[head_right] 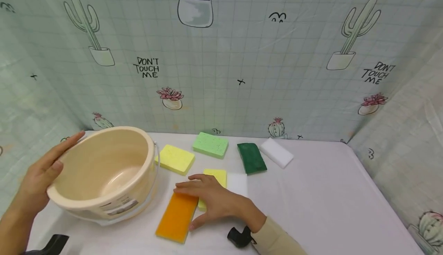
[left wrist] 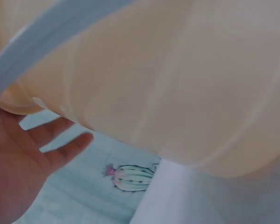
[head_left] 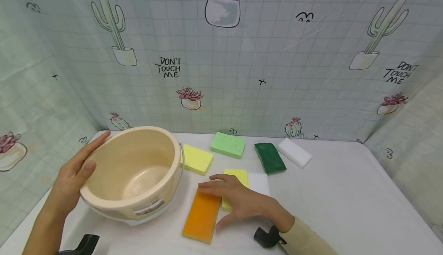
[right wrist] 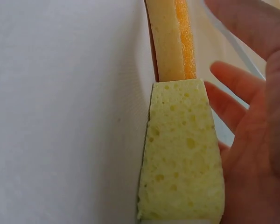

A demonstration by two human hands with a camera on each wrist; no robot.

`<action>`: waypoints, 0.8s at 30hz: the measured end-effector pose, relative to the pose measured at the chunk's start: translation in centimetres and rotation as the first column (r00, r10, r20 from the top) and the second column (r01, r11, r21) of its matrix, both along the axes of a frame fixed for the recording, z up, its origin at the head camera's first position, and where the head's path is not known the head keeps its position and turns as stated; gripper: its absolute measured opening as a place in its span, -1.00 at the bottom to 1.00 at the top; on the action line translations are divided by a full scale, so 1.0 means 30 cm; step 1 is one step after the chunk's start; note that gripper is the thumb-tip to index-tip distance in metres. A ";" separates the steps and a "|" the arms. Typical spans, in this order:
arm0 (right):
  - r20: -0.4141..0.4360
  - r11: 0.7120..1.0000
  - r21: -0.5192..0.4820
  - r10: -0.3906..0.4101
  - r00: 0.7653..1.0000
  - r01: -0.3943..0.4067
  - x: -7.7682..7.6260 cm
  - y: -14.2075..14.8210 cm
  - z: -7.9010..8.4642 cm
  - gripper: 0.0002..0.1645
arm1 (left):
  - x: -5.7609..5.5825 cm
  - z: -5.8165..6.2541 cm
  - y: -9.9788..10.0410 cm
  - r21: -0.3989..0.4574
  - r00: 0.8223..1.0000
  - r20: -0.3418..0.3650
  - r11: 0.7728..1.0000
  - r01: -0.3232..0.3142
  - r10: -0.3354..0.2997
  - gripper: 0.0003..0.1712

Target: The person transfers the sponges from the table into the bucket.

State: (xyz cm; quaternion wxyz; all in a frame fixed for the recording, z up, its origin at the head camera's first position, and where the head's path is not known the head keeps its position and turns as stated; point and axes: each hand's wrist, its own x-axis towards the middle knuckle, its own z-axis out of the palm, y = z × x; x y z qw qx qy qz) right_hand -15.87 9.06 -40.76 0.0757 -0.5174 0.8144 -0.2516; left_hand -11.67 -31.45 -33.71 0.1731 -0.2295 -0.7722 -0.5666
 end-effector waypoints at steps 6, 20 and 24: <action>-0.048 0.997 0.055 0.060 0.997 -0.058 -0.001 0.007 0.006 0.08 | -0.025 -0.029 -0.003 0.201 0.968 -0.023 0.947 0.248 -0.249 -0.42; -0.089 0.998 0.067 0.006 0.996 0.000 -0.002 -0.012 -0.009 -0.05 | -0.038 -0.045 -0.032 0.237 0.949 0.017 0.923 0.302 -0.315 -0.37; -0.082 0.997 0.073 -0.021 0.996 0.027 0.005 -0.016 -0.008 -0.04 | -0.035 -0.051 -0.029 0.236 0.957 0.030 0.932 0.274 -0.289 -0.38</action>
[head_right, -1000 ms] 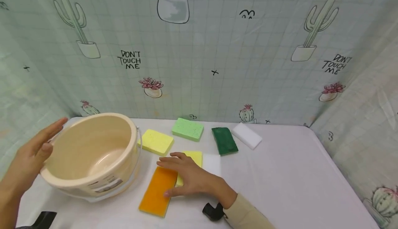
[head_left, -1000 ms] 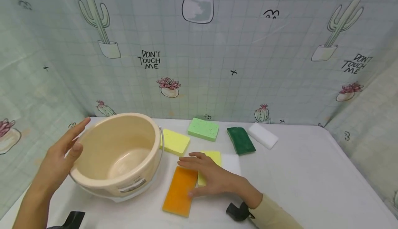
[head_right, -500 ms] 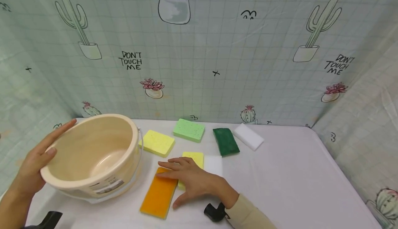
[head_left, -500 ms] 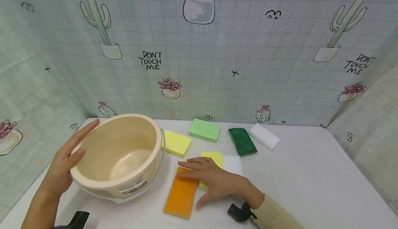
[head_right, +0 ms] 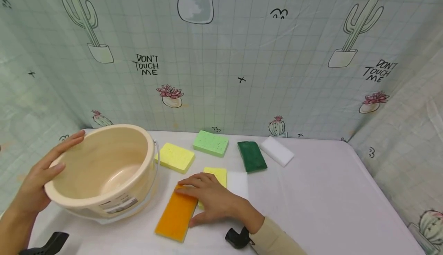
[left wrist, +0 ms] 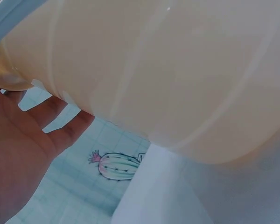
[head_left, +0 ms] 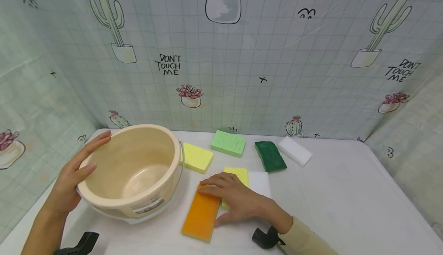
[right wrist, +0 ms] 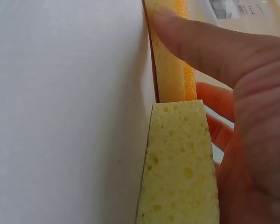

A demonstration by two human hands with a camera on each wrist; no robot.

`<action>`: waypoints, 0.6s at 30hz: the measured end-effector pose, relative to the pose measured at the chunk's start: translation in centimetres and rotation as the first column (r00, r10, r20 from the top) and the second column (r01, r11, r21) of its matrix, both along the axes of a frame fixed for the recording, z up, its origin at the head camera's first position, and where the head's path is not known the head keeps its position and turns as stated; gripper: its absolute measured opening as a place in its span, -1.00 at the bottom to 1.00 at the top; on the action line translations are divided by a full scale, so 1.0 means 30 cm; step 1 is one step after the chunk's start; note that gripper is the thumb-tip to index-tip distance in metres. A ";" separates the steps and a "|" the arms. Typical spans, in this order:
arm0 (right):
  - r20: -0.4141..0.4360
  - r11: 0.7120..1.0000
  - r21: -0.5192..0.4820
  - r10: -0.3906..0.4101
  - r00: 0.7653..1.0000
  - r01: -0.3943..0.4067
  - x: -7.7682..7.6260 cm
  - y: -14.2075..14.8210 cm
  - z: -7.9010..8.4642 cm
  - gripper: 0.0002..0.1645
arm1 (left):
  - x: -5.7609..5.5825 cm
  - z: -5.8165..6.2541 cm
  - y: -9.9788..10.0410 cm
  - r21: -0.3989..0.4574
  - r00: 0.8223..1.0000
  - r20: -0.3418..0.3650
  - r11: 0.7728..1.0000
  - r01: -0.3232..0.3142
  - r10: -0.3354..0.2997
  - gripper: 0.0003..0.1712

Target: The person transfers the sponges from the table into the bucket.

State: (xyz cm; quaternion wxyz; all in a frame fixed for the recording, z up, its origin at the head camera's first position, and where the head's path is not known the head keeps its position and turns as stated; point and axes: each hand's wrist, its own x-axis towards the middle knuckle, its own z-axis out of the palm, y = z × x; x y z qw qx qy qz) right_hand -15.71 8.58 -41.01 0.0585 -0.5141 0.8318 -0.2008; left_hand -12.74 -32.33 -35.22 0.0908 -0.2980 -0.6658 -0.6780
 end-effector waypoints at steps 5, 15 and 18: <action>0.020 0.998 0.046 -0.047 0.999 0.046 0.010 0.001 0.008 -0.01 | -0.007 -0.003 0.008 0.003 1.000 -0.014 1.000 0.016 -0.016 -0.40; -0.042 0.997 0.043 -0.068 0.997 0.069 0.010 -0.017 -0.013 0.09 | -0.008 -0.004 0.000 0.015 0.999 -0.039 1.000 0.027 -0.027 -0.42; -0.067 0.995 0.048 -0.087 0.994 0.091 0.012 -0.023 -0.016 0.09 | -0.008 -0.008 0.003 0.031 0.999 -0.036 0.999 0.031 -0.030 -0.43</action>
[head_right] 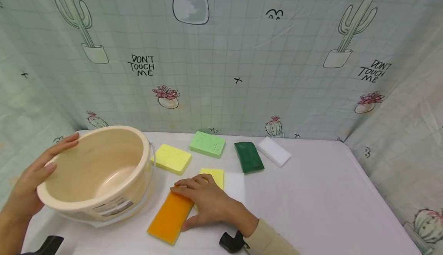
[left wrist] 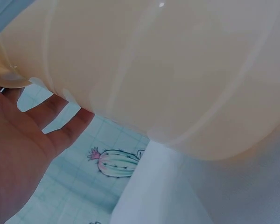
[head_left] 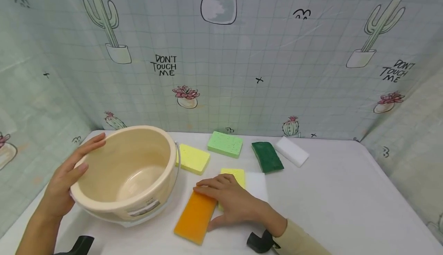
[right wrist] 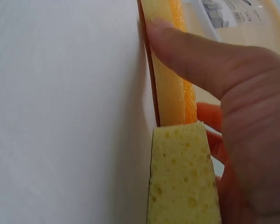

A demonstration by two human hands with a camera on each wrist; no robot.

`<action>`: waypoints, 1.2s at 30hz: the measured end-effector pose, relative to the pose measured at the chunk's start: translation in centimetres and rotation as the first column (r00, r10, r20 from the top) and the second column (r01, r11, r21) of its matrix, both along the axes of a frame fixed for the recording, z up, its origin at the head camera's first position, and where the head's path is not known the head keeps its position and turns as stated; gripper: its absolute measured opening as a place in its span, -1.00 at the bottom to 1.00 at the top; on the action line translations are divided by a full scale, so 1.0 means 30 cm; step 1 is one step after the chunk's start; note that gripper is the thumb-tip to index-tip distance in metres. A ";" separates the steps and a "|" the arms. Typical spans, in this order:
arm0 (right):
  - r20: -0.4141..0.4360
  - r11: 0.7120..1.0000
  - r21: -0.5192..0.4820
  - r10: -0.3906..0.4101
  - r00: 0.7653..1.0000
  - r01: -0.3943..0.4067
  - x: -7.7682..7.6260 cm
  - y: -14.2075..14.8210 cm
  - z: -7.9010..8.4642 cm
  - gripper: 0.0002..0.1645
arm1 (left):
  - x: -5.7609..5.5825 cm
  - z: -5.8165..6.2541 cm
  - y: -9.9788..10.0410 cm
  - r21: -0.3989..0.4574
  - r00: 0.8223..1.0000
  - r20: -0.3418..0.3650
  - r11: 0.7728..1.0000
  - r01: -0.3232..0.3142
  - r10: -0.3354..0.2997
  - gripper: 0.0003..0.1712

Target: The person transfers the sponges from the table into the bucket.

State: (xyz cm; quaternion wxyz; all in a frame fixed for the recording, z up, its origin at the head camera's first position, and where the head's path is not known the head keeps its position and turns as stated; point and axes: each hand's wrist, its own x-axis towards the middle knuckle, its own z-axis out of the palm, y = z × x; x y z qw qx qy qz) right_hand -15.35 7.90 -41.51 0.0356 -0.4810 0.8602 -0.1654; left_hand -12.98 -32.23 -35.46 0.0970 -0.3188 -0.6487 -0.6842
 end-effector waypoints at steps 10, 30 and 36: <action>-0.021 1.000 0.025 -0.005 1.000 0.005 0.007 -0.002 0.005 0.03 | 0.000 -0.018 0.006 0.033 1.000 -0.012 0.999 0.009 -0.008 -0.41; 0.056 0.999 0.019 0.033 0.998 -0.034 -0.012 0.002 0.021 -0.16 | -0.015 -0.011 -0.001 0.018 1.000 0.006 1.000 0.016 -0.016 -0.40; 0.037 1.000 0.006 0.030 0.999 -0.031 -0.014 -0.006 0.017 -0.15 | -0.015 -0.015 -0.006 0.025 1.000 0.015 1.000 0.013 -0.013 -0.39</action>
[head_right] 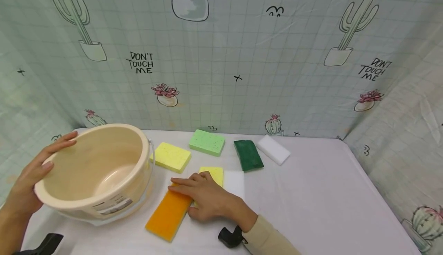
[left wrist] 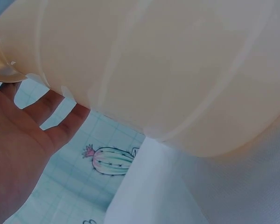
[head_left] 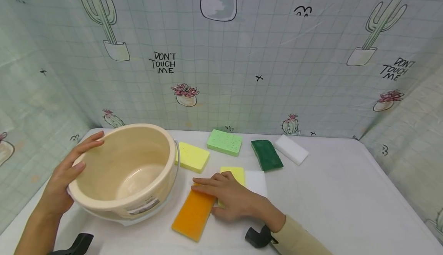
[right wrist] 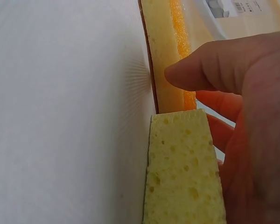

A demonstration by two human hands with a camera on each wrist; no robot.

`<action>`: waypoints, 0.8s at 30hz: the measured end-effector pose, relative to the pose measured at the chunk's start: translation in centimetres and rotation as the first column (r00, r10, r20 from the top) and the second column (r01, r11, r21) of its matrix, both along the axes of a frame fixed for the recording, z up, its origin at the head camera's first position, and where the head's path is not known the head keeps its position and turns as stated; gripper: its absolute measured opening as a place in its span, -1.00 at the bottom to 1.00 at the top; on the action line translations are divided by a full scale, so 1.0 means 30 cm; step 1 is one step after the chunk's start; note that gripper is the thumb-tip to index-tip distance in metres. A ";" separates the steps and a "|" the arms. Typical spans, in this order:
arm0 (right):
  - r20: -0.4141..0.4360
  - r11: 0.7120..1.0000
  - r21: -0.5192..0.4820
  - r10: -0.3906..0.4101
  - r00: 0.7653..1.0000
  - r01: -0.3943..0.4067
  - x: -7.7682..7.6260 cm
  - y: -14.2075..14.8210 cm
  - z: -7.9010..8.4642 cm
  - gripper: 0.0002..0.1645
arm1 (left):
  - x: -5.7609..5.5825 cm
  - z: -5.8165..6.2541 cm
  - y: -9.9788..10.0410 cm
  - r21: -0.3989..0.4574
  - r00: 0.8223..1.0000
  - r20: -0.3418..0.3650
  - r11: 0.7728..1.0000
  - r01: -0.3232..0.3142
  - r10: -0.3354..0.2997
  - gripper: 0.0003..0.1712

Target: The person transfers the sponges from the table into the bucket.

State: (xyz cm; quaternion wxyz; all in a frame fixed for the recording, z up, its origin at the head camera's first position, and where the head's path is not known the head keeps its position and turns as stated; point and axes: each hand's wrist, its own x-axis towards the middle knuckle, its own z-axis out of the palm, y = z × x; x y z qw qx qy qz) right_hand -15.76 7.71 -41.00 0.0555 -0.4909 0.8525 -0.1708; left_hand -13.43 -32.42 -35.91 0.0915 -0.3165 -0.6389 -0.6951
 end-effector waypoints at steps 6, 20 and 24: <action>-0.006 1.000 -0.004 0.024 1.000 -0.024 -0.002 -0.003 -0.002 -0.17 | 0.002 -0.004 -0.004 -0.003 1.000 0.010 1.000 -0.008 0.008 -0.38; 0.068 1.000 -0.025 0.020 0.997 -0.018 -0.009 0.000 0.001 -0.23 | 0.002 -0.009 0.003 0.017 1.000 -0.015 1.000 0.004 -0.003 -0.38; 0.053 0.999 -0.030 0.046 0.998 -0.044 -0.015 0.003 -0.001 -0.22 | -0.004 -0.024 0.004 0.068 0.998 -0.040 0.996 0.060 -0.057 -0.33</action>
